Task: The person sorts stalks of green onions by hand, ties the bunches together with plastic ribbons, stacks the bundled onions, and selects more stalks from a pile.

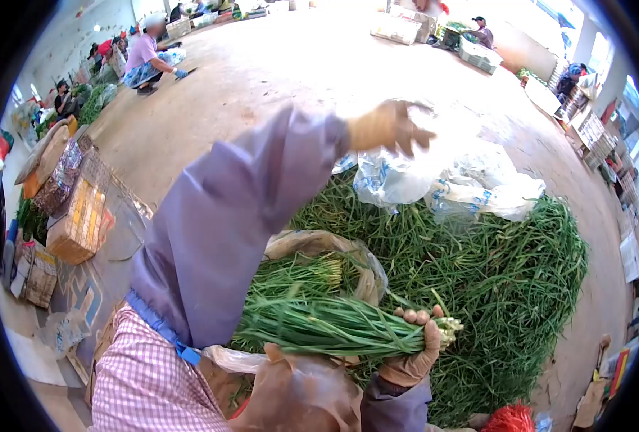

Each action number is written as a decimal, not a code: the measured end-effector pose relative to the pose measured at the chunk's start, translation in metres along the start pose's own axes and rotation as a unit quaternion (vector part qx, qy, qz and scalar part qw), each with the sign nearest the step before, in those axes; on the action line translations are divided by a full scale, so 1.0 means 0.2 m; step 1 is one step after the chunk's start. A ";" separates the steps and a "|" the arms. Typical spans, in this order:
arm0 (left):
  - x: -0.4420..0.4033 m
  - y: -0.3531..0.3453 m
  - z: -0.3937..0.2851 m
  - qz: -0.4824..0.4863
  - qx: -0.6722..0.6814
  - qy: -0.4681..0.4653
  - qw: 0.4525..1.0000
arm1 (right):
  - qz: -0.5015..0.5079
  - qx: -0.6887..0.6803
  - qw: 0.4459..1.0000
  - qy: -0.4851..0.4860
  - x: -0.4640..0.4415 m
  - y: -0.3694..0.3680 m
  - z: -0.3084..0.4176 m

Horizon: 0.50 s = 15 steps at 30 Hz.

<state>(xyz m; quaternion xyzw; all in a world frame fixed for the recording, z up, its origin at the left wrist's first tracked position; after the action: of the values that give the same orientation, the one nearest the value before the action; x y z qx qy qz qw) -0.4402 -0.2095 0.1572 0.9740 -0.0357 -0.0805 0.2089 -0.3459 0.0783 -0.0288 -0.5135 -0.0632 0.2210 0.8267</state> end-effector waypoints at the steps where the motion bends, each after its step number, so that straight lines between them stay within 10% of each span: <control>1: 0.12 -0.16 -0.07 0.061 0.037 0.040 0.997 | 0.027 -0.001 1.000 0.005 0.01 -0.11 0.03; 4: 0.36 -0.42 -0.14 0.164 -0.154 0.094 0.970 | 0.071 -0.071 0.995 -0.009 0.05 -0.27 0.10; 7: 0.26 -0.20 0.00 -0.005 -0.065 0.217 0.974 | 0.097 -0.103 0.988 -0.055 0.16 -0.31 0.15; 10: 0.22 0.16 -0.39 -0.179 -0.032 0.137 0.974 | 0.106 -0.163 0.974 -0.112 0.28 -0.32 0.15; 15: 0.18 0.08 -0.70 -0.147 -0.139 0.157 0.967 | 0.134 -0.204 0.955 -0.171 0.48 -0.49 0.23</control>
<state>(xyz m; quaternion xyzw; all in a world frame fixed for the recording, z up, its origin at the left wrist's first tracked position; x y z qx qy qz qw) -0.3816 -0.1719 0.2837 0.9303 0.1523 0.0399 0.3313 -0.2460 0.1206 0.0678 -0.6293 -0.1779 0.3964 0.6444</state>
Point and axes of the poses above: each hand's wrist, its own x-axis away from the middle knuckle, its own y-axis out of the back of the hand, z = x × y, the point moved 4 cm from there along -x, towards the middle knuckle, and after that the axes turned 6 degrees about z, right-handed, at the moved point
